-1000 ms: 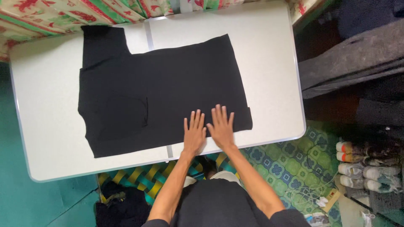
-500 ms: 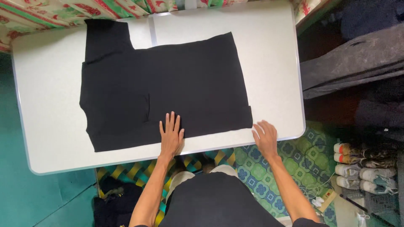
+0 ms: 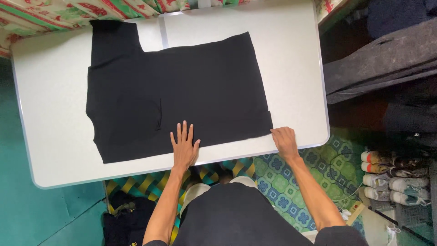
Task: The person lays a black garment flat on a white table and repeatedly smooths and folds it by hand. The garment is adjusted and pressed flat multiple times, with the person using both hands to align edges and crease folds.
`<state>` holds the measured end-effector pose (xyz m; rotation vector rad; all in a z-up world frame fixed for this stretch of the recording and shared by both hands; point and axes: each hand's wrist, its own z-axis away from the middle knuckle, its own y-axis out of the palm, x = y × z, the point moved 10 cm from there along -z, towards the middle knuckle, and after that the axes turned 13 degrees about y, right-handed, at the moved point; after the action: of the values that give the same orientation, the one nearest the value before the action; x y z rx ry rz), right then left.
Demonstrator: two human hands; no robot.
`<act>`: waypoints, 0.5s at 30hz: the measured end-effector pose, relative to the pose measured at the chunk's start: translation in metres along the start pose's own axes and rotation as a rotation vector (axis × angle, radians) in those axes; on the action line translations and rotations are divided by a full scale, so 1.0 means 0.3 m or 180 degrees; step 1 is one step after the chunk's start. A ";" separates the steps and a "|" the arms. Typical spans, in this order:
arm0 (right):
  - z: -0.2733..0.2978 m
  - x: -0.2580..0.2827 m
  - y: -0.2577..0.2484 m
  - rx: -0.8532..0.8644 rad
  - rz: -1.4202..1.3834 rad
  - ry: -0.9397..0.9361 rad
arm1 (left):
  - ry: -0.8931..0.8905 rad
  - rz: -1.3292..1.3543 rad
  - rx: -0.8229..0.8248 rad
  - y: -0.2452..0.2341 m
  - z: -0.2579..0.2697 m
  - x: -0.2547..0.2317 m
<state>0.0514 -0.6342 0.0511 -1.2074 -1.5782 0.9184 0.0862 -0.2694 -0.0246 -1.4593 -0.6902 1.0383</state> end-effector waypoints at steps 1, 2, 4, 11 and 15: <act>0.001 -0.025 0.009 0.0004 0.0000 -0.0003 | -0.0003 0.0003 0.0001 -0.006 -0.003 -0.002; 0.005 -0.038 0.011 -0.0079 -0.0006 -0.0086 | -0.0011 0.0021 0.0008 -0.012 -0.002 -0.001; 0.010 -0.064 0.016 -0.0155 -0.0012 -0.0172 | -0.0023 0.0044 0.0018 -0.011 0.002 0.003; -0.028 -0.013 -0.068 -0.0128 -0.0001 -0.0295 | -0.0045 -0.0036 0.0109 -0.005 0.002 0.008; 0.039 -0.047 0.033 -0.0106 0.0121 -0.0217 | -0.0048 -0.0054 0.0063 -0.010 0.006 0.009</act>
<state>0.0446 -0.6458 0.0352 -1.2447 -1.6352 0.9704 0.0863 -0.2656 -0.0221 -1.4276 -0.7001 1.0412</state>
